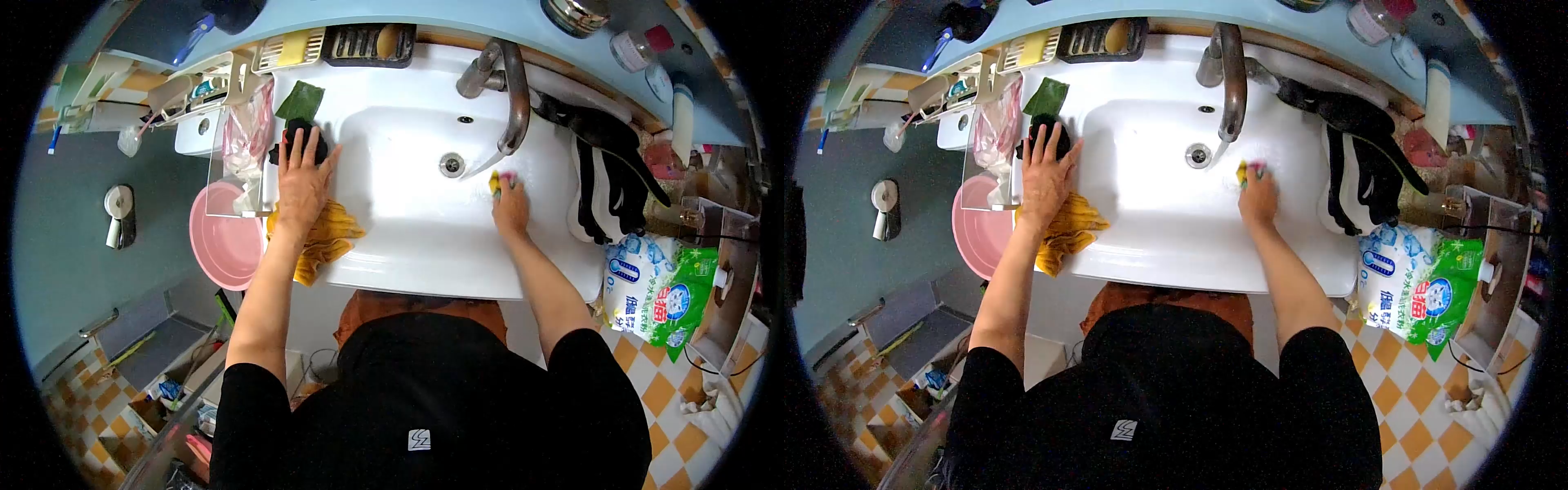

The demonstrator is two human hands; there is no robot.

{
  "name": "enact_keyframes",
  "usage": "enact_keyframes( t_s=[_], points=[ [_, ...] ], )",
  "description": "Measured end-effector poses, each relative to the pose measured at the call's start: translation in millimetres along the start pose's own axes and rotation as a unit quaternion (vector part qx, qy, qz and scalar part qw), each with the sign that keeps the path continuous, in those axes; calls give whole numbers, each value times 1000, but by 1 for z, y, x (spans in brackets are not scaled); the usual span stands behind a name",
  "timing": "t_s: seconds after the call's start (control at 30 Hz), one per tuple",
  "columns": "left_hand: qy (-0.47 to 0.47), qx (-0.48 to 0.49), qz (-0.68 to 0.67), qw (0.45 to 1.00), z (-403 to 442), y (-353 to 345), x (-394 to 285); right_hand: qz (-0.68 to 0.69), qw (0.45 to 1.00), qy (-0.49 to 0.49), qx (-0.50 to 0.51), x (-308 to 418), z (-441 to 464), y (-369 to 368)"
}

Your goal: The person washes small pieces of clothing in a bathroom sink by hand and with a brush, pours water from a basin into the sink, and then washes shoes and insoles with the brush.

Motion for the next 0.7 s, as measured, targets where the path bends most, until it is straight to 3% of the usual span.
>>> enact_keyframes(
  t_s=[0.03, 0.1, 0.17, 0.2, 0.3, 0.37, 0.43, 0.47, 0.5, 0.53, 0.57, 0.63, 0.67, 0.7],
  points=[
    [-1, -5, -4, 1000, -3, 1, -2, 107, 991, -32, 68, -4, -9, -5],
    [1, 33, -9, 999, -7, 1, -6, 255, 963, -50, 66, -4, -17, -5],
    [-10, 37, -11, 999, -7, 0, -9, 332, 940, -25, -74, 24, -19, 36],
    [4, 36, -42, 998, -6, 7, -13, 267, 934, 69, -227, 10, 0, 26],
    [41, 20, -108, 993, -5, 25, -27, 107, 921, 113, -358, 36, 41, 97],
    [43, -9, -175, 984, -8, 33, -46, -13, 933, 106, -343, 52, 62, 105],
    [57, -1, -272, 961, -14, 32, -66, 36, 936, 109, -333, 74, 59, 94],
    [75, 31, -321, 944, -20, 21, -76, 140, 939, 69, -308, 74, 61, 67],
    [92, 62, -369, 923, -29, 1, -88, 213, 927, 173, -254, 92, 51, 75],
    [177, 162, -516, 822, -38, -32, -102, 258, 938, 118, -200, 104, 41, 54],
    [251, 256, -638, 681, -45, -55, -118, 320, 927, 98, -170, 118, 28, 53],
    [481, 378, -710, 349, -34, -16, -152, 447, 879, 125, -107, 139, -2, 46],
    [479, 376, -768, 197, -29, -9, -161, 508, 853, 115, -22, 150, -18, 47],
    [458, 371, -797, 136, -28, -18, -163, 508, 851, 133, 19, 146, -21, 48]
  ],
)
Point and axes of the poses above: each hand's wrist, its own z-axis towards the middle knuckle, its own y-axis out of the back of the hand, x = y × z, the point moved 2 cm from there along z, towards the middle knuckle, and after that the axes turned 10 degrees about y, right-handed, at the moved point
